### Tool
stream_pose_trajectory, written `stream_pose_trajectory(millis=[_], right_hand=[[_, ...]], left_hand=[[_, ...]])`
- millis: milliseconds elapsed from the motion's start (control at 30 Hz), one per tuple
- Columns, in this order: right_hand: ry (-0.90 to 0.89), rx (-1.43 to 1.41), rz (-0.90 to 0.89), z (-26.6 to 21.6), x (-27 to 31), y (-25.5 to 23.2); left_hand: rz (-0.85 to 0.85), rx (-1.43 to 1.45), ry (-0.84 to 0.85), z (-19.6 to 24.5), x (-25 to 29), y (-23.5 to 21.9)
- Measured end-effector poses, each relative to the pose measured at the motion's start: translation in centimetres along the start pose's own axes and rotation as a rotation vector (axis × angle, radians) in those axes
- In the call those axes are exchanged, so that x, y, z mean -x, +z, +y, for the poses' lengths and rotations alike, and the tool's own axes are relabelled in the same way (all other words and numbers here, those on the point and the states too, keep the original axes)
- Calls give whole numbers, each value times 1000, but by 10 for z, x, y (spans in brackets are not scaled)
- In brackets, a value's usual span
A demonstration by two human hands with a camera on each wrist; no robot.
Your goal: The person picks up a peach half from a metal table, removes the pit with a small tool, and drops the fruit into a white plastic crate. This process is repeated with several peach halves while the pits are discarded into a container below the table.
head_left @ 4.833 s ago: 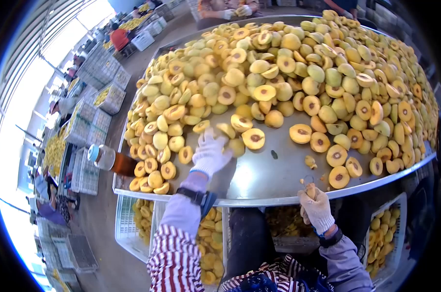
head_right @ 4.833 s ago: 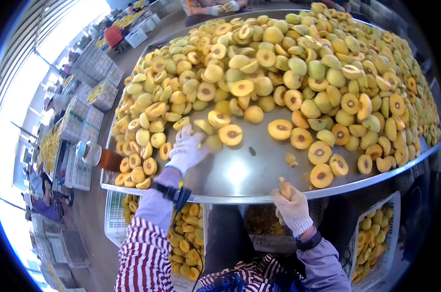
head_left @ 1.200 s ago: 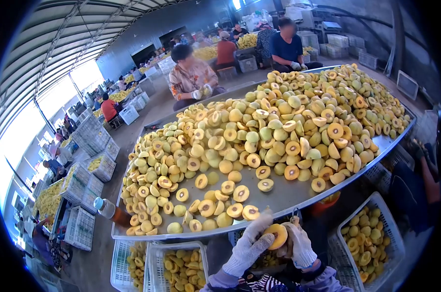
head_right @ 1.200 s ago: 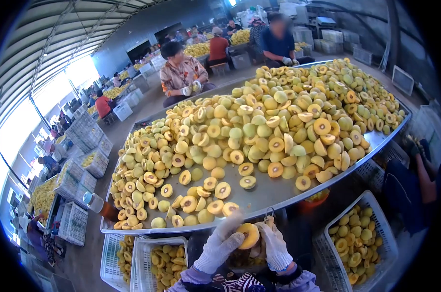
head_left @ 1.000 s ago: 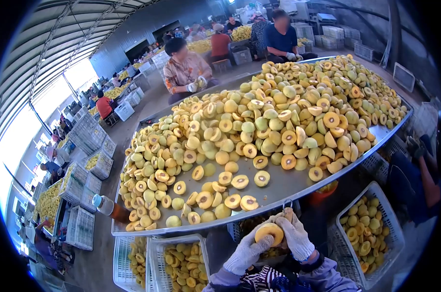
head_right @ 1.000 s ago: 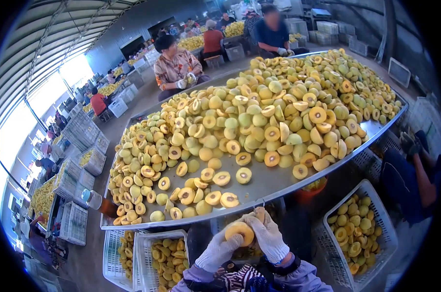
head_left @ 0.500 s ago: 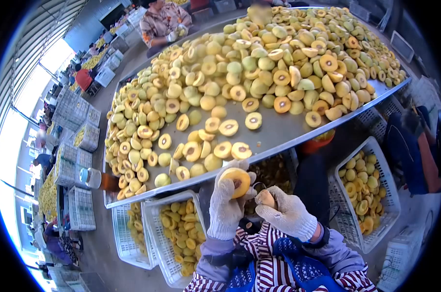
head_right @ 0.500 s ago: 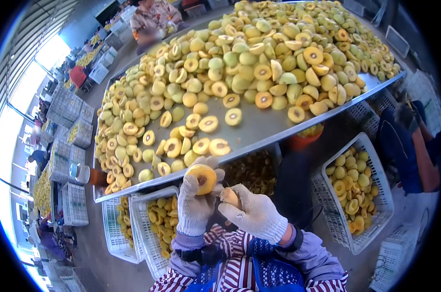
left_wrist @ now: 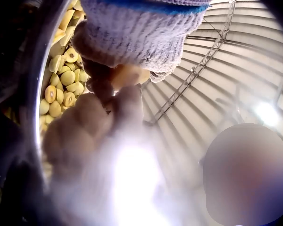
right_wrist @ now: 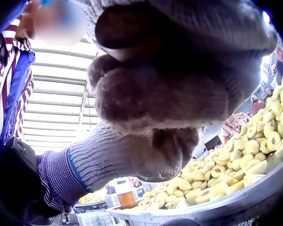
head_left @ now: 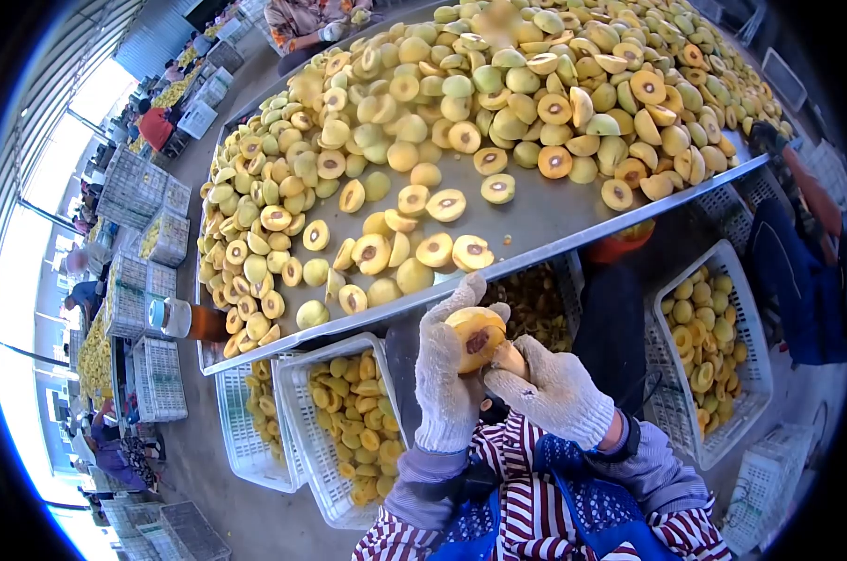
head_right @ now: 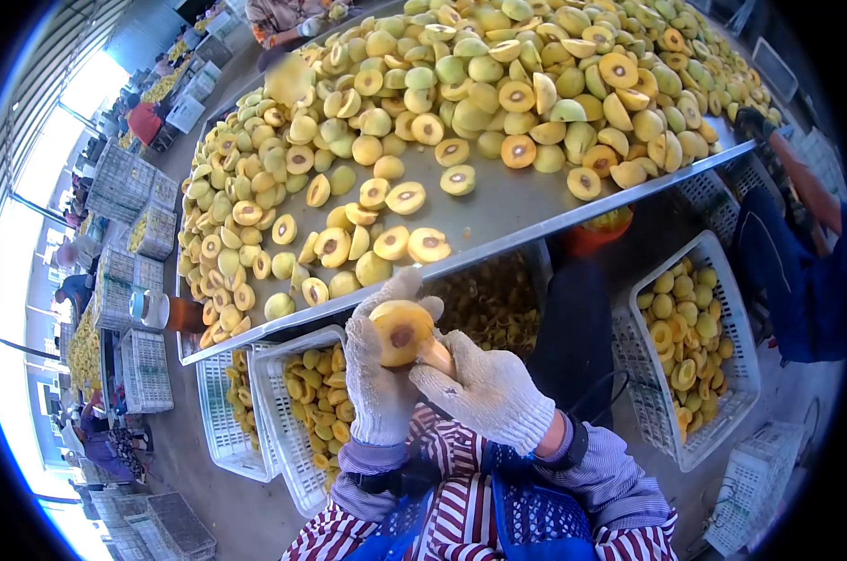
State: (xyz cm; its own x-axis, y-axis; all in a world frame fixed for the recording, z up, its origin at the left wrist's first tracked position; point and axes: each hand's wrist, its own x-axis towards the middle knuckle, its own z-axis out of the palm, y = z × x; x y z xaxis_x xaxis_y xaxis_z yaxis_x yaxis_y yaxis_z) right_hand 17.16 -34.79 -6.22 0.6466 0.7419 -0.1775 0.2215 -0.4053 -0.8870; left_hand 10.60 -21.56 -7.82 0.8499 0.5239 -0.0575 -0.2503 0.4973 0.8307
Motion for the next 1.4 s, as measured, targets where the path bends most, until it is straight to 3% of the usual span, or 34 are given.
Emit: stream_pose_trajectory(millis=[200, 400, 500, 567, 633, 667, 733, 767, 867, 933, 1033, 1133, 1167, 1267, 1300, 1400], right_hand=[[40, 17, -85, -8, 1, -4], [50, -435, -187, -1, 2, 2], [263, -581, -390, -12, 4, -12], [356, -878, -549, 3, -3, -13], [273, -890, -484, -5, 3, -16], [324, -772, -495, -7, 2, -19], [338, -784, -551, -2, 2, -21], [267, -839, -552, 3, 2, -17], [327, -1003, -606, 7, 3, -20], [394, -1119, -591, 8, 5, -19], [368, -1135, -472, 5, 6, -15], [327, -978, -410, 7, 6, -18], [337, -1015, -458, 3, 7, -23], [311, -1053, -509, -7, 16, -29], [388, -1034, -498, -7, 15, -28], [319, -1047, -520, 0, 17, -24]], left_hand=[[27, -72, 107, -3, 8, 11], [-50, -212, 202, 0, 10, 14], [-82, -334, 283, 3, 7, 16], [-51, -343, 341, 1, 4, 16], [-62, -486, 440, 4, 0, 18], [-70, -552, 499, 7, -4, 19], [-87, -571, 222, 16, -5, 17], [-126, -549, 147, 19, -10, 16], [-145, -608, -114, 33, -19, 26], [-202, -753, -96, 35, -25, 24], [-172, -670, -118, 38, -27, 22], [-66, -645, 21, 39, -17, 39], [-48, -742, 235, 36, -12, 45], [-191, -818, 506, 28, -16, 35], [-230, -1017, 573, 32, -17, 35], [-256, -1010, 460, 34, -19, 39]])
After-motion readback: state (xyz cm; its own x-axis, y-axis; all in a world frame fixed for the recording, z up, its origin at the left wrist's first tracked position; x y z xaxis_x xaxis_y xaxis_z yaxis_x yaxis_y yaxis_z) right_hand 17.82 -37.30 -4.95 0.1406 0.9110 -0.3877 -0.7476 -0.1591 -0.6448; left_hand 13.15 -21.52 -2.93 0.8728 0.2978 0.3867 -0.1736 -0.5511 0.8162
